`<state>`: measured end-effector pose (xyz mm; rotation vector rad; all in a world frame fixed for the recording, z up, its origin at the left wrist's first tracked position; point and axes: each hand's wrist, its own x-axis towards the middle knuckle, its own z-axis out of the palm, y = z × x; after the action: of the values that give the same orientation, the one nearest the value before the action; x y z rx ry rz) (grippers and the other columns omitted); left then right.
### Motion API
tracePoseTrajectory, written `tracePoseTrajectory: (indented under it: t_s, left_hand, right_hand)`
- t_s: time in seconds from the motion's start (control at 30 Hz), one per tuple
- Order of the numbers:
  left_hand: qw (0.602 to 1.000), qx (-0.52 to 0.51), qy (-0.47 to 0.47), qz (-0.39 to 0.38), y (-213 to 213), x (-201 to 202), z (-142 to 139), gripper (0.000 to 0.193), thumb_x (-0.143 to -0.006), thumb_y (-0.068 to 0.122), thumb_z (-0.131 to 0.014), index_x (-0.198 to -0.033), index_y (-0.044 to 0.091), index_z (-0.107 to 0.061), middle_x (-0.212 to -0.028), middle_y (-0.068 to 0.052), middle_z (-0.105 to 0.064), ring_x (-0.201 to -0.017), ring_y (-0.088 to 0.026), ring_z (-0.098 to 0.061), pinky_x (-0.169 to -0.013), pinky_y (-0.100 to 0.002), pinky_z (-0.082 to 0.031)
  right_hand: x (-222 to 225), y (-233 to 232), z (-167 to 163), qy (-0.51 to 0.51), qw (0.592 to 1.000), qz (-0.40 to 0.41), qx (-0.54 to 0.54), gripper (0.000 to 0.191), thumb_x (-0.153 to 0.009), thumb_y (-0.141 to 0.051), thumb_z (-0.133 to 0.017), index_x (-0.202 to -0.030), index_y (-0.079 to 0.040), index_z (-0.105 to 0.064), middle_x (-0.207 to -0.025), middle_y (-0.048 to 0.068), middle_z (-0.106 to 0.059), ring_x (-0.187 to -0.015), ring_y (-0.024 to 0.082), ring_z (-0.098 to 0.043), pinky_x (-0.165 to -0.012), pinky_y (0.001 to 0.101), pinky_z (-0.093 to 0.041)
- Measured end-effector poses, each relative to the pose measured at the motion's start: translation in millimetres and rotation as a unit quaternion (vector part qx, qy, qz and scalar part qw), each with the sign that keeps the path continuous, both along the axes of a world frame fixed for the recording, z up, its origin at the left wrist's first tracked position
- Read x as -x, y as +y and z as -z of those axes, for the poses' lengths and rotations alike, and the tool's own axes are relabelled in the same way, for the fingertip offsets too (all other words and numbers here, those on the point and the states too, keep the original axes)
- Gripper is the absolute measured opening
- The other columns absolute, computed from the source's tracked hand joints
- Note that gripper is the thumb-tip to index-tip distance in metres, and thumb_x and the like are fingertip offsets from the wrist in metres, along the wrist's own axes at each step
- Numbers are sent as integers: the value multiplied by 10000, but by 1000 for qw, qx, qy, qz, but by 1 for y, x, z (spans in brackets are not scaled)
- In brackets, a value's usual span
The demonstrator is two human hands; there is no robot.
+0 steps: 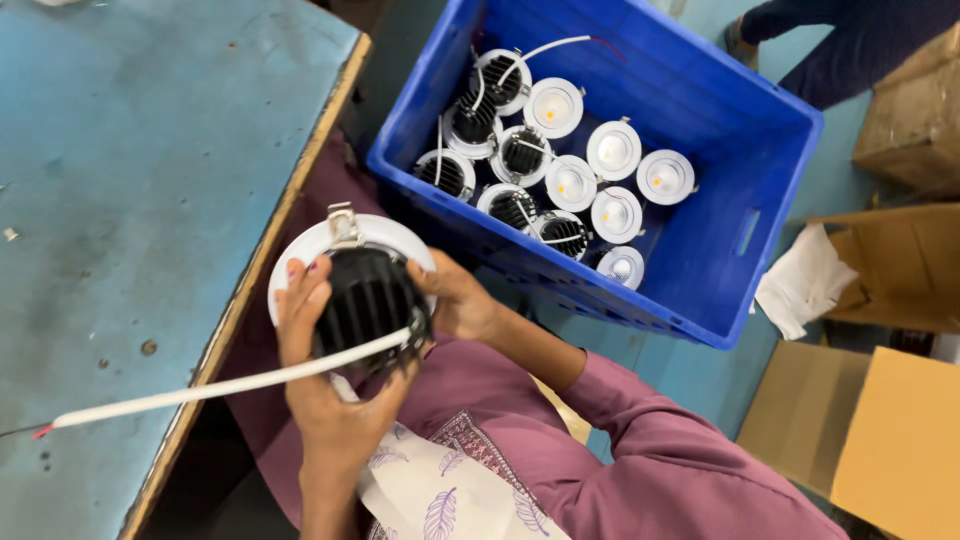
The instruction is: The person assembles LED downlight fixtures at a workbench. They align a black heat-sink module with a white trim ring, drive screws with a green electric screwdriver, wipe the LED module with a purple cloth, and place finished fixtures into a blue bin.
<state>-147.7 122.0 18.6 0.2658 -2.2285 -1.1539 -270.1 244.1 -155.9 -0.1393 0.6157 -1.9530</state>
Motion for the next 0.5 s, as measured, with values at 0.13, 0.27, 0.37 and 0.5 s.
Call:
tracePoseTrajectory:
  t_s: [0.13, 0.27, 0.37, 0.5]
  left_hand:
    - [995, 1, -50, 90, -3, 18, 1, 814, -790, 98, -798, -1498, 6, -407, -1569, -291, -349, -1487, -445, -322, -1216, -473, -290]
    - [981, -52, -175, 67, -15, -1, 18, 433, -837, 48, -762, -1264, 88, -701, -1330, -92, -698, -1227, -229, -674, -1048, -333, -502]
    - [980, -39, -187, -63, -33, -36, 46, 289, -917, 10, -714, -1187, 104, -757, -1118, -74, -781, -1071, -179, -758, -939, -284, -575]
    - [959, 11, -178, -221, -82, -90, 94, 277, -983, -4, -654, -1234, 93, -723, -998, -81, -776, -973, -137, -759, -912, -260, -574]
  right_hand:
    - [56, 34, 54, -51, 990, 130, 11, 435, -1083, -265, -606, -1418, 6, -546, -1369, 125, -640, -1276, 253, -613, -1182, 450, -464]
    - [151, 115, 101, 283, 909, 252, -176, 616, -1022, -467, -454, -1526, -114, -416, -1563, 90, -461, -1451, 280, -426, -1259, 467, -274]
    - [230, 155, 107, 54, 910, 411, 4, 554, -1043, -471, -406, -1452, -119, -530, -1465, 76, -584, -1361, 274, -563, -1217, 484, -425]
    - [310, 166, 88, 123, 895, 422, -80, 408, -1106, -335, -489, -1369, -52, -617, -1345, 89, -666, -1251, 249, -637, -1125, 405, -515]
